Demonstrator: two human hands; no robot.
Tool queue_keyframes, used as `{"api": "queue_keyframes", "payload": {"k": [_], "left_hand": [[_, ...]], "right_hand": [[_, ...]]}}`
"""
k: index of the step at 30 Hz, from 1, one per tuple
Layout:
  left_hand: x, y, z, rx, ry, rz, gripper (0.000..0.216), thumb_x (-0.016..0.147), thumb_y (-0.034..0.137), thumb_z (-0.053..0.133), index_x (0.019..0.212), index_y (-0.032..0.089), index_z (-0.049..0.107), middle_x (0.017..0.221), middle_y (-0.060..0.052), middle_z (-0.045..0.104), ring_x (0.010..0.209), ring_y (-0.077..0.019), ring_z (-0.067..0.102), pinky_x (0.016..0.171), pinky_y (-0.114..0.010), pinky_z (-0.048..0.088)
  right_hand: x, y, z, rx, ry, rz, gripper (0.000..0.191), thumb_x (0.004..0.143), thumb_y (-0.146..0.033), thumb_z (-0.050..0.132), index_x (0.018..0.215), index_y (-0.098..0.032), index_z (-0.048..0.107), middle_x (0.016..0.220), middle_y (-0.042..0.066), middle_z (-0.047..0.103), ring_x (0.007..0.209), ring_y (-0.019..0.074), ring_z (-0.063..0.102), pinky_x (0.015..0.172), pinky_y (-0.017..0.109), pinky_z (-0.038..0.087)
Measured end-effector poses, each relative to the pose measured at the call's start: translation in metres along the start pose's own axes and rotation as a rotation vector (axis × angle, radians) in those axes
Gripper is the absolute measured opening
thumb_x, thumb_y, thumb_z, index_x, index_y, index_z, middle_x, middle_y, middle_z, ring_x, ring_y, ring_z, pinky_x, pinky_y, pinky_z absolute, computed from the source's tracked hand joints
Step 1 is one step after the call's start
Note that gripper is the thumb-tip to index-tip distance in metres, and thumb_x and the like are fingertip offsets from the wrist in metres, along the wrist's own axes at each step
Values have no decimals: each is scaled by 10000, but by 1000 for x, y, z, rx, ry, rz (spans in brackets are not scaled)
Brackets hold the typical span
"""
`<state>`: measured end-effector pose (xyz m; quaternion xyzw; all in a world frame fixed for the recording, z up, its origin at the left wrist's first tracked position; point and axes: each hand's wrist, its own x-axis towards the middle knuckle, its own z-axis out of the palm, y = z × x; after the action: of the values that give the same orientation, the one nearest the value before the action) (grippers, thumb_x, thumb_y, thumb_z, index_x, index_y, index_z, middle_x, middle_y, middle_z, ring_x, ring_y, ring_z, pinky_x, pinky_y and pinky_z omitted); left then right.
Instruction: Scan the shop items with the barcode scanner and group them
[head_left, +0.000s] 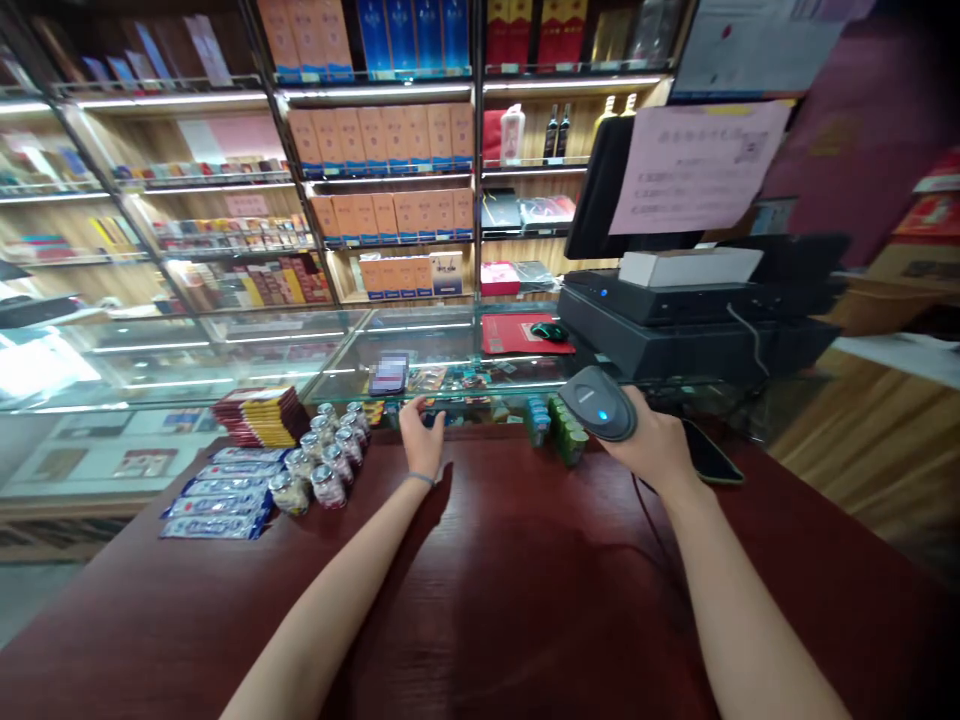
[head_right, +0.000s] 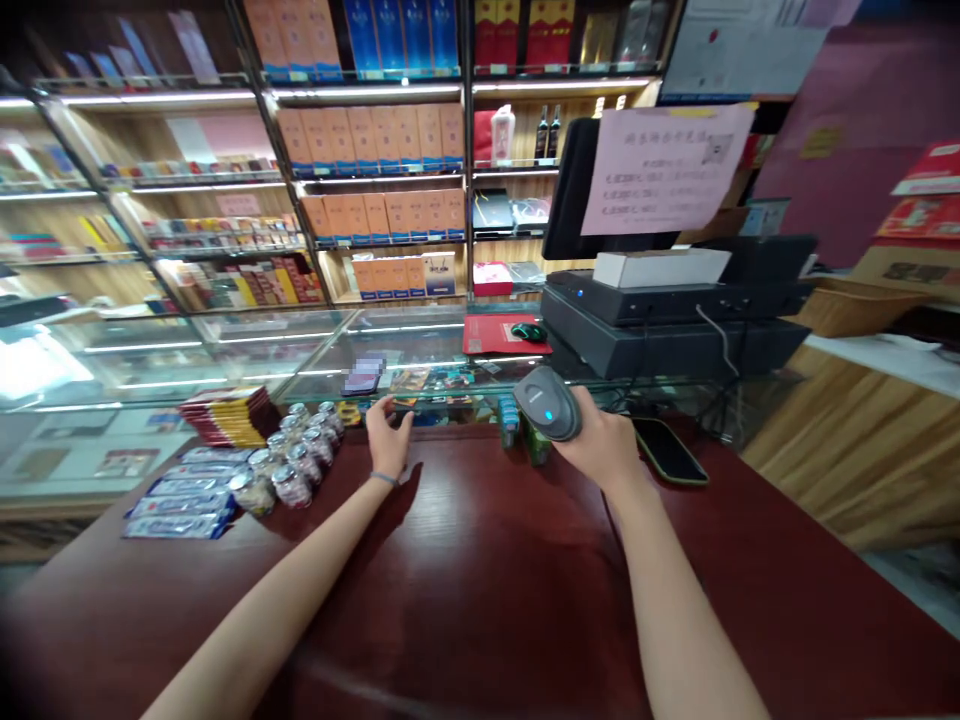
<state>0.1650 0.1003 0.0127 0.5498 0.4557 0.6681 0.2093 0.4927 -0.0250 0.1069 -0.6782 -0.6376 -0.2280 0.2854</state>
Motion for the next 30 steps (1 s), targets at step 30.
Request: {"api": "queue_keyframes", "payload": {"k": [30], "left_hand": [[26,-48,-50,92,69,-32,236,857,158,632,1069,199,536,1110,-94,530,1124,-241,519,1085,-450,404]], "right_hand": [[-57,-127,33,728,-328,-154,373,741,-261,598,1100,-255,496,769,9,738,667,244,747,587,265,505]]}}
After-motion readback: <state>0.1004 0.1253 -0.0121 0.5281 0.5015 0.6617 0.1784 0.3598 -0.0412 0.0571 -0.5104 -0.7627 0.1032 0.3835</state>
